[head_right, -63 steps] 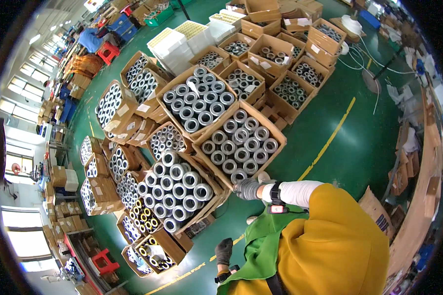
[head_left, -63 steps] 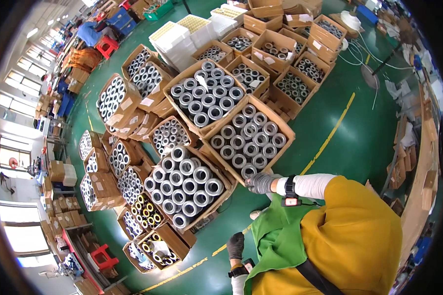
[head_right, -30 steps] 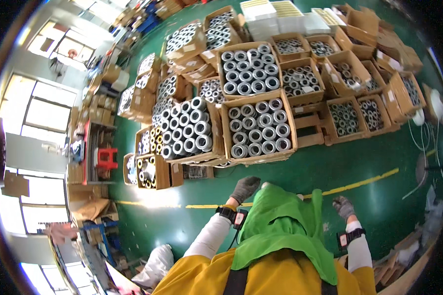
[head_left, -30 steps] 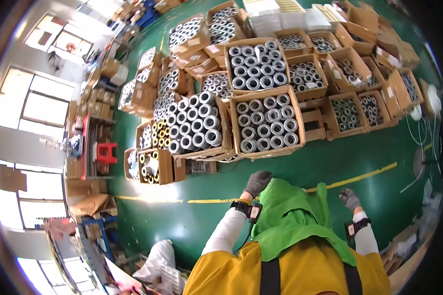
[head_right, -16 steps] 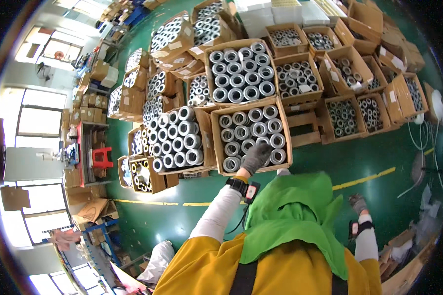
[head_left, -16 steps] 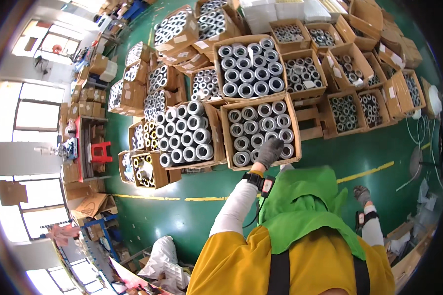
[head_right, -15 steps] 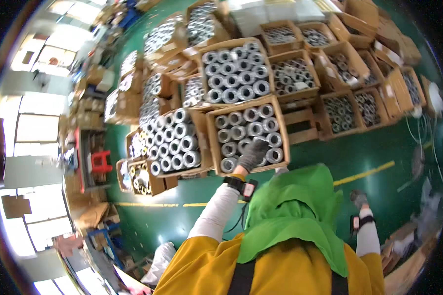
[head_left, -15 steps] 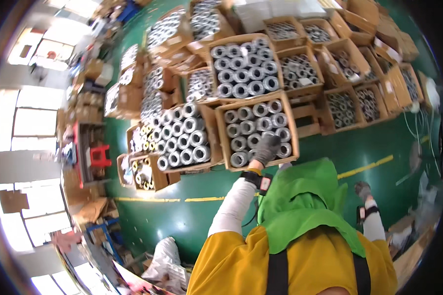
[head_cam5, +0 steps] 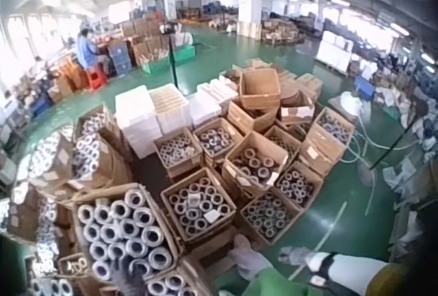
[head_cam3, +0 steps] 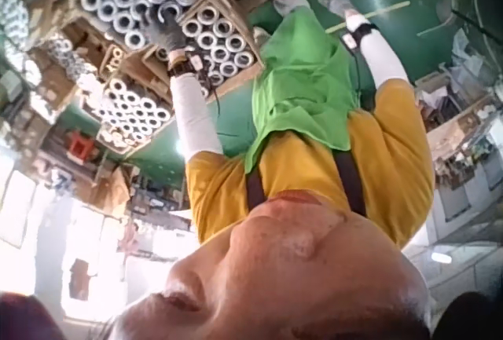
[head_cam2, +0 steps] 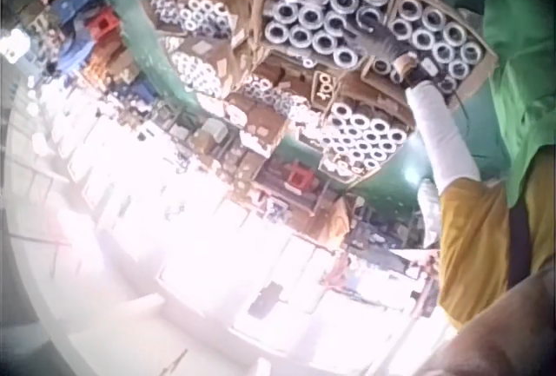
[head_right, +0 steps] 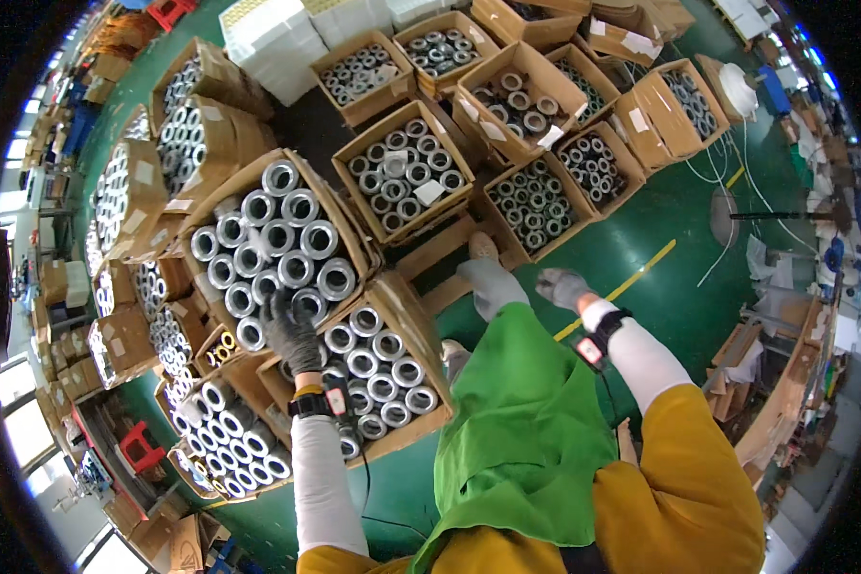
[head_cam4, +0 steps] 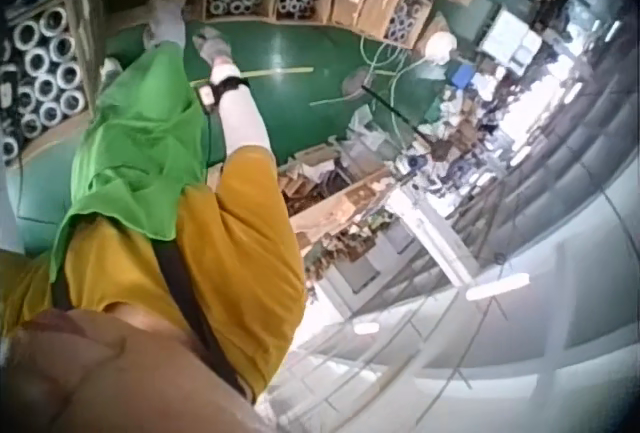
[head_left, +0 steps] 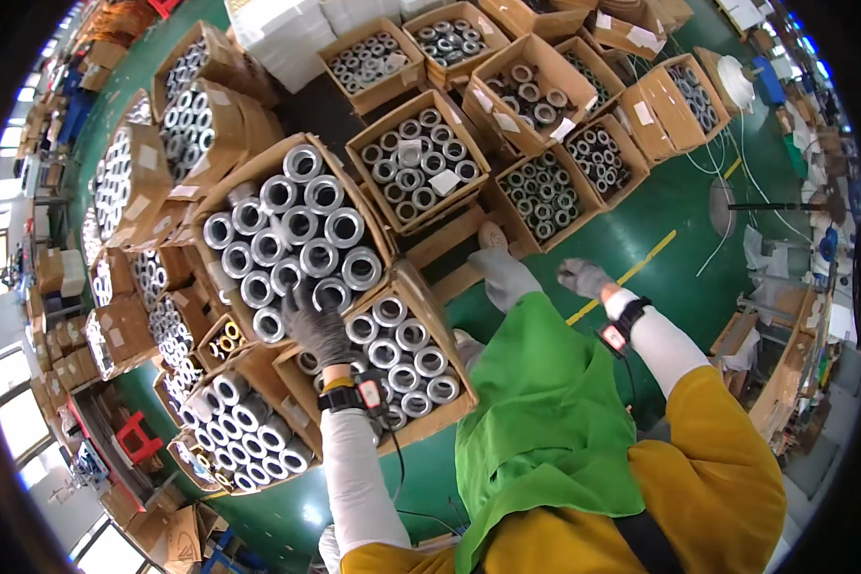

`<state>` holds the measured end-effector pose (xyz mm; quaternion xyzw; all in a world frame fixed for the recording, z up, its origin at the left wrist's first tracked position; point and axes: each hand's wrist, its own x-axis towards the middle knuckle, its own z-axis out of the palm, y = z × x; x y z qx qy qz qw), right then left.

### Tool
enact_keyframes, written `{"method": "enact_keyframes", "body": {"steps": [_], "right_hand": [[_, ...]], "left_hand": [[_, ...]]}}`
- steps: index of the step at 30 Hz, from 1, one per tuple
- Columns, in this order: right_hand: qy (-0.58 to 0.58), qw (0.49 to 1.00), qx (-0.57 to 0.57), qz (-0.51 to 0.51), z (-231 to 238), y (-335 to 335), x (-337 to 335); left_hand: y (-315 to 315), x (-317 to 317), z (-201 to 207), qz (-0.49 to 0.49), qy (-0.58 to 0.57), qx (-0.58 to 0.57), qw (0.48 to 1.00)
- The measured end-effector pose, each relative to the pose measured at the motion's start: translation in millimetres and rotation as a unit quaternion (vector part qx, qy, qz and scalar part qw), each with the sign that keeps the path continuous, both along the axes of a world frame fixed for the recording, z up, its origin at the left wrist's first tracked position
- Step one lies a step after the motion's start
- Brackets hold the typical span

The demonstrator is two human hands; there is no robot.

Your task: The person tapes a metal ring using a machine, places it into a box, and then walks through the warehouse to relocate several boxes of metal rings.

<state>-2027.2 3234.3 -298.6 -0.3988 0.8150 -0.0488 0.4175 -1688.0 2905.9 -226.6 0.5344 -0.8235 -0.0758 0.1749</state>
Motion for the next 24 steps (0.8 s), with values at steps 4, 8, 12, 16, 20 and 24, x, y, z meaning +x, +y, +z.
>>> {"method": "enact_keyframes", "body": {"steps": [4,8,12,16,20,24], "right_hand": [[0.004,0.999,0.032,-0.030,-28.2,-82.4,-18.6],[-0.007,0.999,0.014,0.042,-72.8,-121.9,-28.2],[0.005,0.996,0.059,0.071,-118.8,-144.2,-38.1],[0.005,0.994,0.068,0.086,-150.5,-143.6,-46.2],[-0.012,0.992,0.073,0.102,-171.7,-140.6,-48.5],[-0.036,0.989,0.106,0.095,-164.7,-151.4,-42.2]], "left_hand": [[-8.4,-12.1,-40.2,0.053,-0.089,-0.009,0.995],[-11.0,-15.0,-46.5,0.047,-0.067,-0.074,0.994],[-12.9,-19.6,-43.5,0.047,-0.057,-0.051,0.996],[-16.6,-24.3,-46.0,0.048,-0.065,-0.059,0.995],[-19.1,-25.1,-47.6,0.036,-0.070,-0.059,0.995],[-18.7,-21.3,-49.5,0.029,-0.076,-0.072,0.994]]}}
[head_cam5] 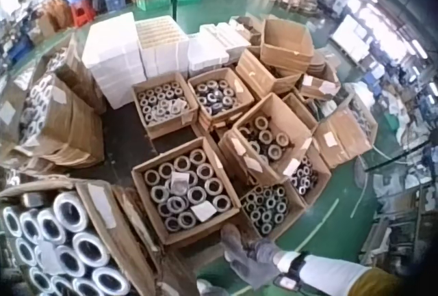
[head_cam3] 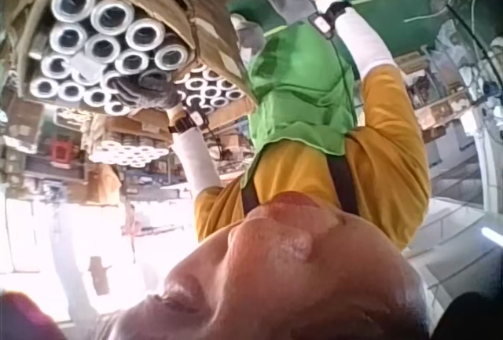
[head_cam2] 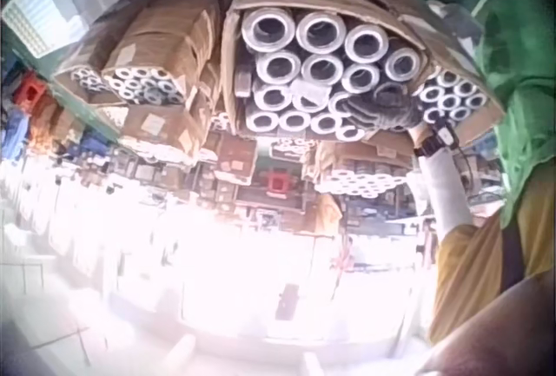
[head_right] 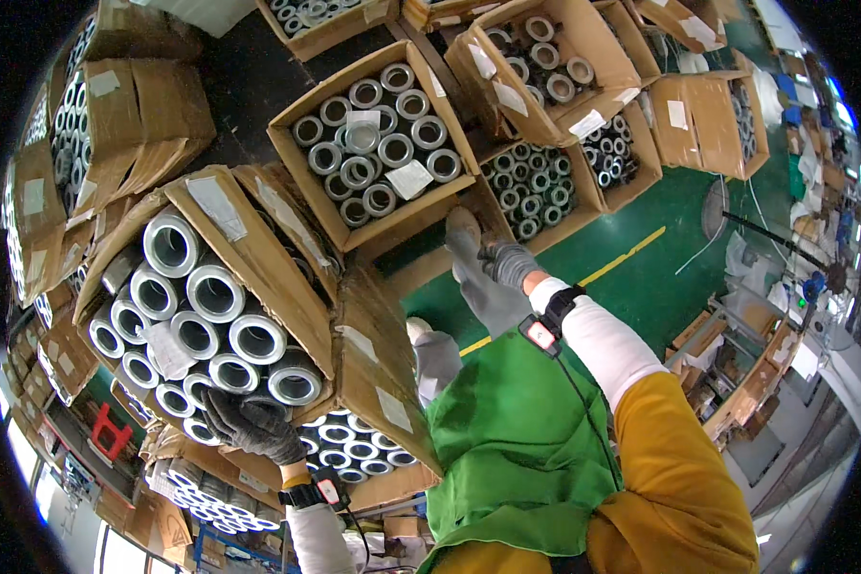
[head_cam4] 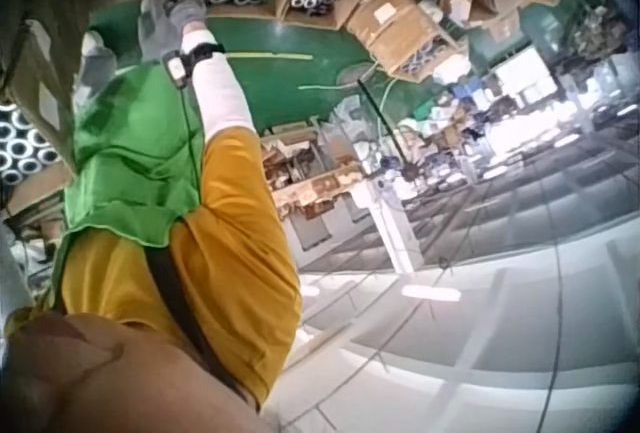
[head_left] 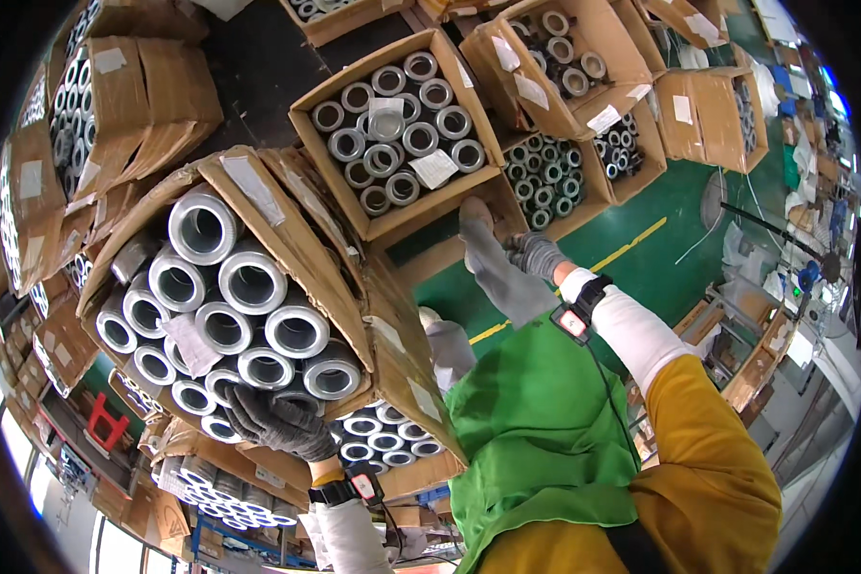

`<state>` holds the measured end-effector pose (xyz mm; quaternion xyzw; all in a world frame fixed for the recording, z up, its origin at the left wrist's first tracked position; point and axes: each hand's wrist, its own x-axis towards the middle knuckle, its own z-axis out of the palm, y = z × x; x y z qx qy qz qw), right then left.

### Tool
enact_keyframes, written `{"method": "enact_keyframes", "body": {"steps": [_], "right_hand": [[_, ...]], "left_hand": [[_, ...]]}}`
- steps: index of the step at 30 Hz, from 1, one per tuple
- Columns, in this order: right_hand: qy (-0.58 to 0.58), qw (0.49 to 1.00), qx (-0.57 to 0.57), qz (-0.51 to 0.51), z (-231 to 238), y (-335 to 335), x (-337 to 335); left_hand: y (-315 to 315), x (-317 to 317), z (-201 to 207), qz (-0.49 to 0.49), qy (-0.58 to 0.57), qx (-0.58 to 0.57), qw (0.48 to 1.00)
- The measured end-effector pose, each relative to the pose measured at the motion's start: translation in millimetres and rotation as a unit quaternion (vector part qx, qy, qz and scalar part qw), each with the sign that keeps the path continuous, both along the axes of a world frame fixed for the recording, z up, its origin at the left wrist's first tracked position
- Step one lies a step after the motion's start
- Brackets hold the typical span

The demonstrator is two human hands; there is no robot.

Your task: The person tapes a metal ring using a machine, places it into a box, and then walks through the warehouse to relocate several boxes of metal rings.

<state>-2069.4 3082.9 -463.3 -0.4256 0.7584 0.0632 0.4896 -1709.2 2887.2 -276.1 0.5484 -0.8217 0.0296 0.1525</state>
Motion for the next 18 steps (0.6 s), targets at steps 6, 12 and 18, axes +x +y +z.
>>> {"method": "enact_keyframes", "body": {"steps": [6,12,18], "right_hand": [[-0.018,0.998,-0.043,0.050,-4.5,5.5,-0.4],[-0.037,0.997,-0.067,0.014,-9.6,8.8,-4.7],[-0.031,0.999,-0.011,-0.034,-21.5,13.0,-1.4]], "left_hand": [[2.0,-2.2,1.1,0.010,-0.010,0.025,1.000],[2.0,-2.4,-2.8,0.006,0.007,0.010,1.000],[-1.6,-5.2,0.2,0.002,-0.010,-0.005,1.000]]}}
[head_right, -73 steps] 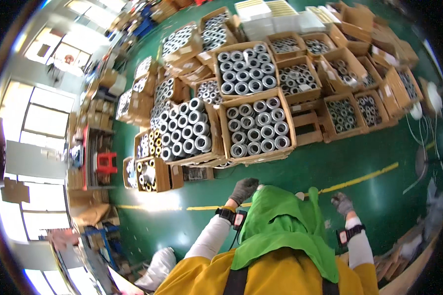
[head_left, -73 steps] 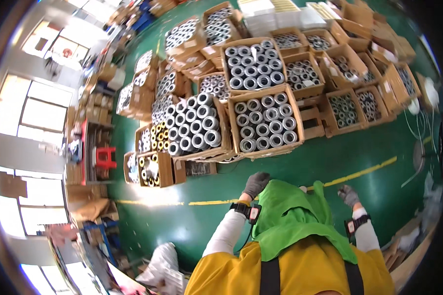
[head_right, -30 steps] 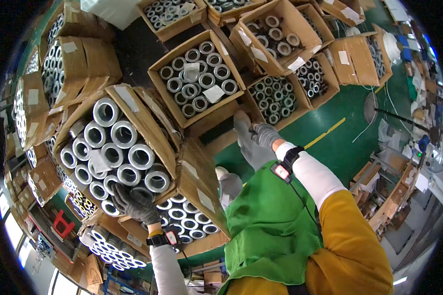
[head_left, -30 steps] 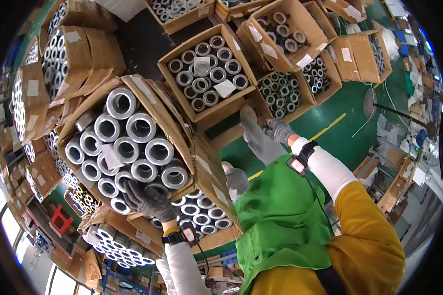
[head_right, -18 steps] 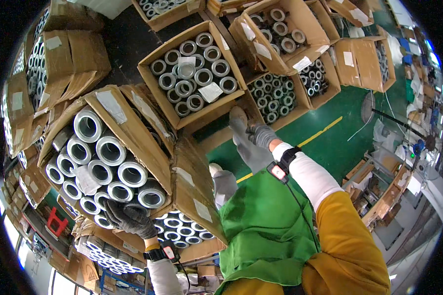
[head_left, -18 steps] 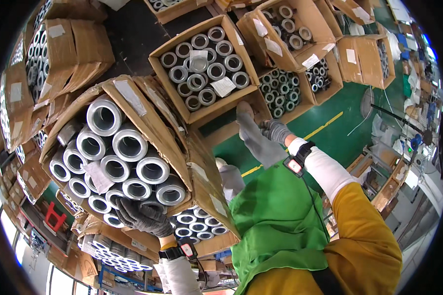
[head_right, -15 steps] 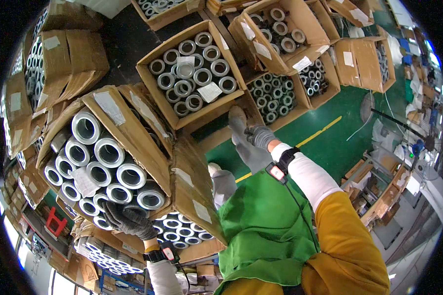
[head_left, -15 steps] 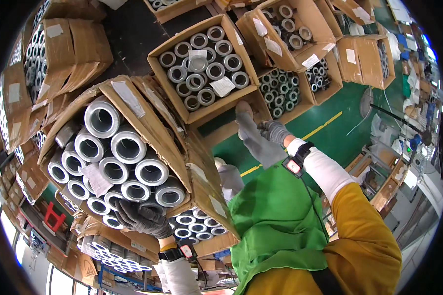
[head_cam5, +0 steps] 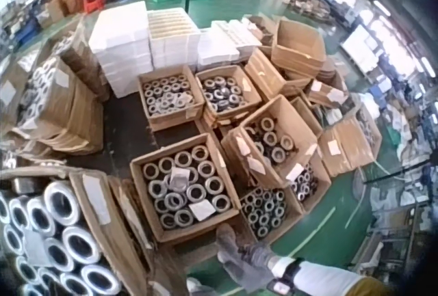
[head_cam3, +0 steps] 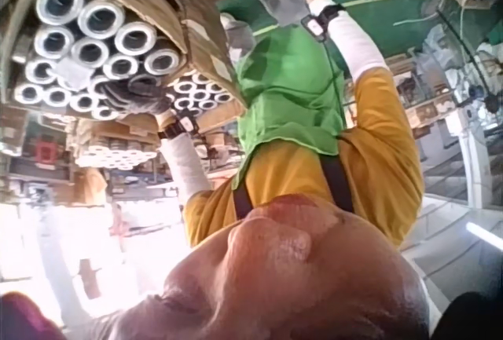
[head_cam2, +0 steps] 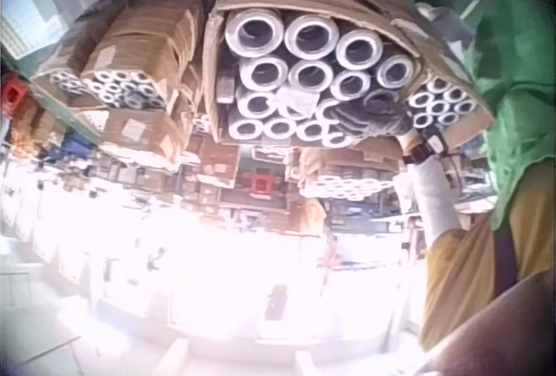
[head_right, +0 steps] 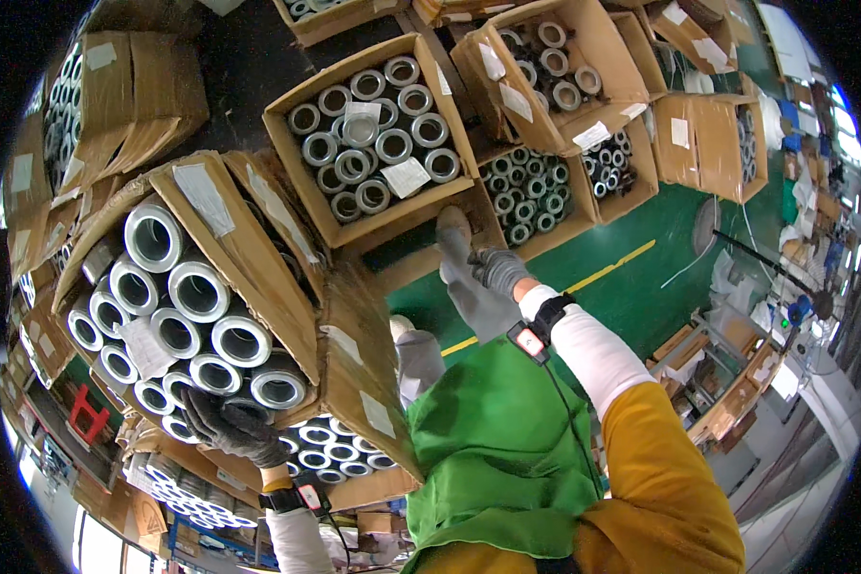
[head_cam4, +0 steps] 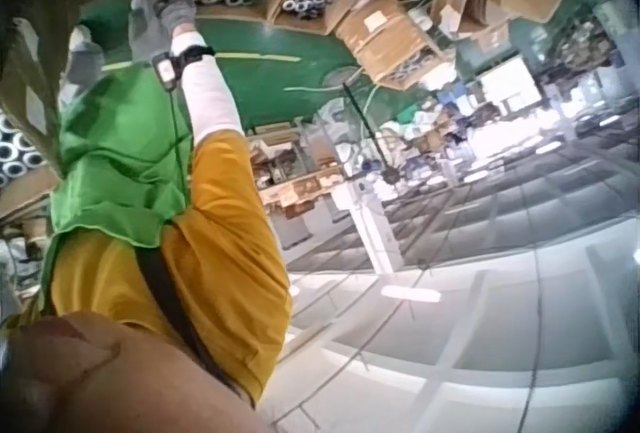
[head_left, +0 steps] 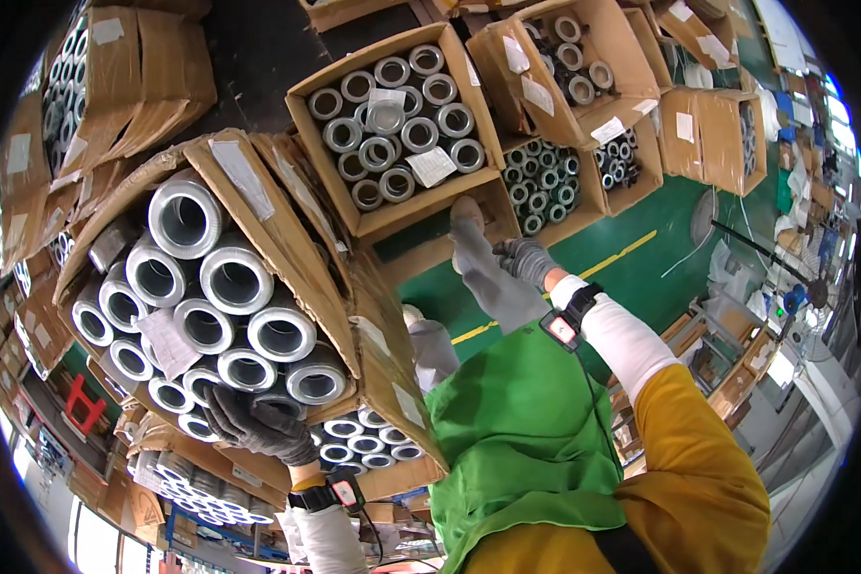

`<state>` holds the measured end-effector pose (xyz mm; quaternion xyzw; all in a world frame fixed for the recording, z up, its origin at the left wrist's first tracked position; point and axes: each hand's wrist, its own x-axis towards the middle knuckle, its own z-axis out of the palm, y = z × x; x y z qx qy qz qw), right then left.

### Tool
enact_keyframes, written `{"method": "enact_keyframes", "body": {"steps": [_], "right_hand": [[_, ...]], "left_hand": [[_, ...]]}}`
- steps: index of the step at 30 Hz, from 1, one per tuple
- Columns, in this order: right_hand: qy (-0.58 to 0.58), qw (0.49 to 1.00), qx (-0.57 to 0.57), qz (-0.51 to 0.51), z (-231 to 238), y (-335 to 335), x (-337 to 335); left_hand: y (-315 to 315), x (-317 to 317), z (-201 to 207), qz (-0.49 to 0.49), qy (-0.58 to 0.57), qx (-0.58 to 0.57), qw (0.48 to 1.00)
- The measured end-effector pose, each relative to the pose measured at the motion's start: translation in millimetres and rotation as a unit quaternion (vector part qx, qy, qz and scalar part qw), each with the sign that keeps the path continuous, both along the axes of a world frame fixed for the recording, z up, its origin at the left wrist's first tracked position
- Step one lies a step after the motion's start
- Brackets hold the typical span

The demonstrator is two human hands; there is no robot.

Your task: The person tapes a metal ring using a machine, places it into a box, and then walks through the warehouse to relocate several boxes of metal rings.

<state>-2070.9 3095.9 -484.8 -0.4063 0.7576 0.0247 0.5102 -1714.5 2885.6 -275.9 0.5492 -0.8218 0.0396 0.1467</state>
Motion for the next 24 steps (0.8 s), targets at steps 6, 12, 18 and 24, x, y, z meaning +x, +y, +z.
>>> {"method": "enact_keyframes", "body": {"steps": [6,12,18,24], "right_hand": [[-0.018,1.000,-0.014,-0.002,-12.1,6.8,1.1],[-0.012,1.000,0.001,0.013,-5.7,-0.3,2.1],[-0.017,1.000,-0.018,0.004,-3.6,4.2,-2.1],[-0.036,0.998,-0.055,-0.001,-0.2,2.8,2.5]], "left_hand": [[-0.6,3.9,0.2,0.004,-0.006,0.024,1.000],[1.7,6.6,-1.3,0.021,-0.012,0.014,1.000],[2.7,2.0,-3.3,0.020,-0.003,0.019,1.000],[-1.5,9.9,-3.4,0.010,-0.004,0.009,1.000]]}}
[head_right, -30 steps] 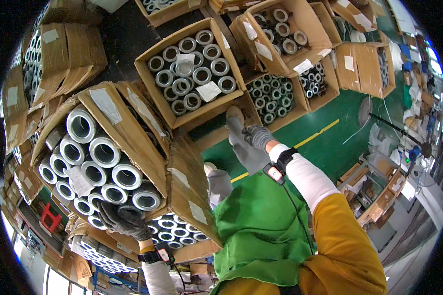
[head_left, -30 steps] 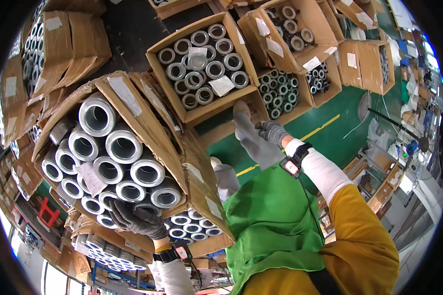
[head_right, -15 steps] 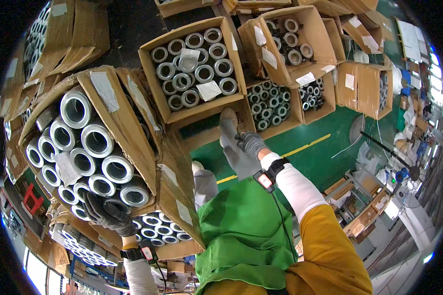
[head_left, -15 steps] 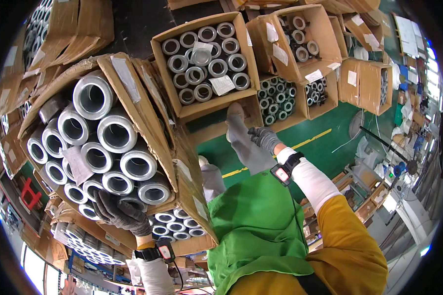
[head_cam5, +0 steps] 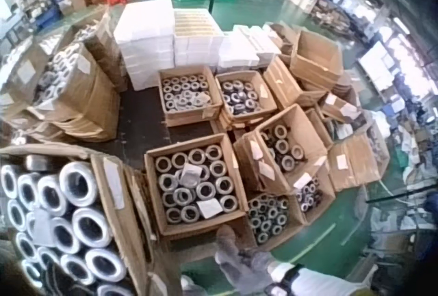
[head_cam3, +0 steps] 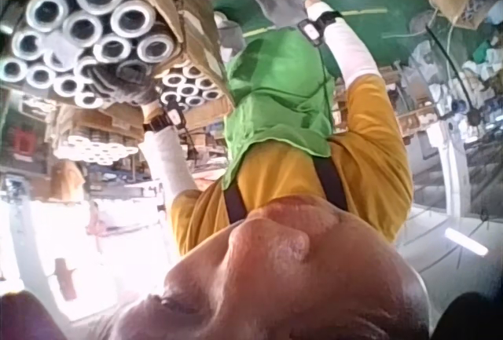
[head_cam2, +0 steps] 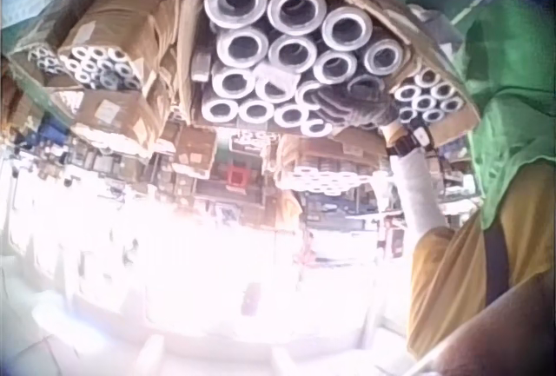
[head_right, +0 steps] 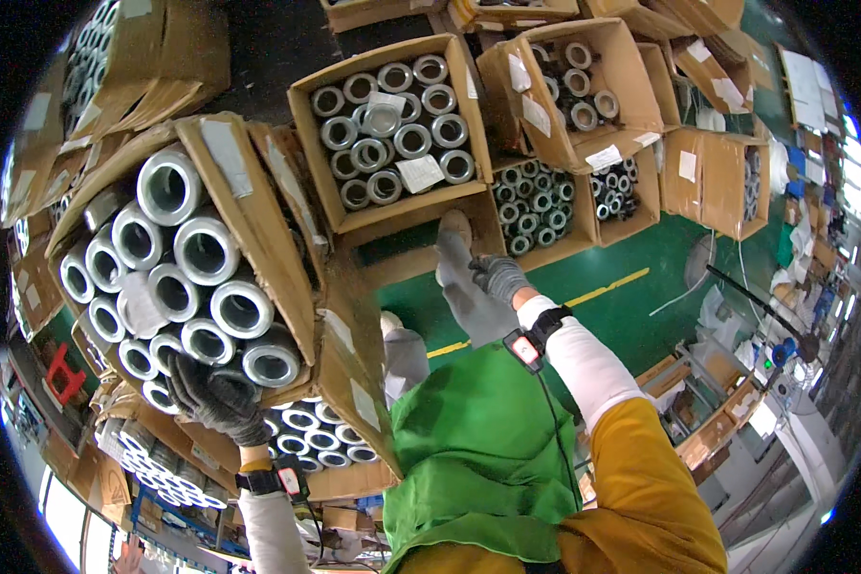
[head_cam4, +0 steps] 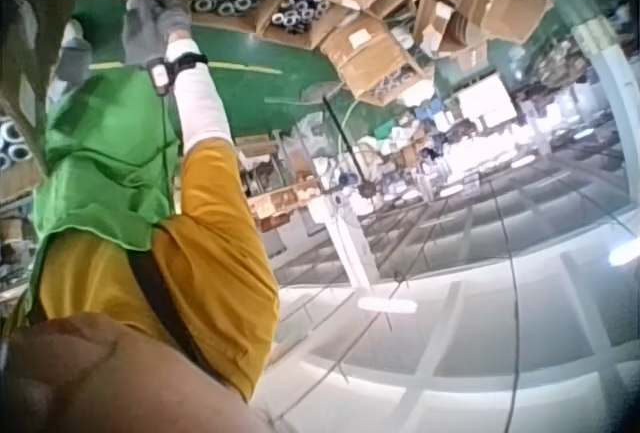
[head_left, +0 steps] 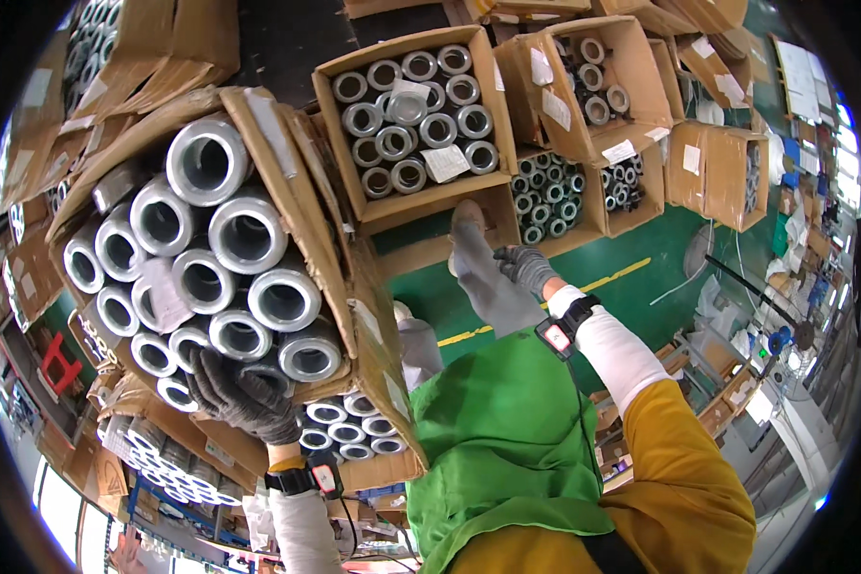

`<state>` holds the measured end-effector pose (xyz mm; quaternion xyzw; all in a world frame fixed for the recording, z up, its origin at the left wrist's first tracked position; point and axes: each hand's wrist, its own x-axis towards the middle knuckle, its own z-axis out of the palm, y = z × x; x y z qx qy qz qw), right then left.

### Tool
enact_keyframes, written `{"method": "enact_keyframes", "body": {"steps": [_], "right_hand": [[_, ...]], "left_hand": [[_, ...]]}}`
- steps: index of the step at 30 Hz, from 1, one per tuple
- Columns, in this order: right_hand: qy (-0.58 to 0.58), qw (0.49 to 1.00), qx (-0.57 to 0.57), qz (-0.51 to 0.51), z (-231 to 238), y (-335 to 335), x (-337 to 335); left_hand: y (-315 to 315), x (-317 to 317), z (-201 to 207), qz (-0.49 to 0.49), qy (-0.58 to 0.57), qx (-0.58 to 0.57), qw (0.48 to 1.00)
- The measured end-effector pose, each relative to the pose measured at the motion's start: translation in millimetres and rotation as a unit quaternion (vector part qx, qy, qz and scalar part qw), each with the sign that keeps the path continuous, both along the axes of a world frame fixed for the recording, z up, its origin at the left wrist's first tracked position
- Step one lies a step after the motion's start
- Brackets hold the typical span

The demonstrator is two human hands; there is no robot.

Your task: The person tapes a metal ring using a machine, places it into a box, and then walks through the warehouse to relocate several boxes of metal rings.

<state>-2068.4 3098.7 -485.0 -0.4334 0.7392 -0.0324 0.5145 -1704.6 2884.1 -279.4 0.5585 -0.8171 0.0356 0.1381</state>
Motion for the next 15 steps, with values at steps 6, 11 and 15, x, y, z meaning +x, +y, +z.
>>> {"method": "enact_keyframes", "body": {"steps": [6,11,15], "right_hand": [[0.003,0.987,0.112,0.112,-7.1,24.3,-3.3],[0.100,0.992,-0.076,0.023,-14.3,70.2,-22.9],[0.068,0.994,-0.002,0.080,-5.3,70.7,4.2]], "left_hand": [[15.2,22.0,-6.5,0.086,0.018,0.057,0.995],[8.9,2.4,10.1,0.049,0.041,0.092,0.994],[14.9,12.4,15.8,0.076,0.041,0.044,0.995]]}}
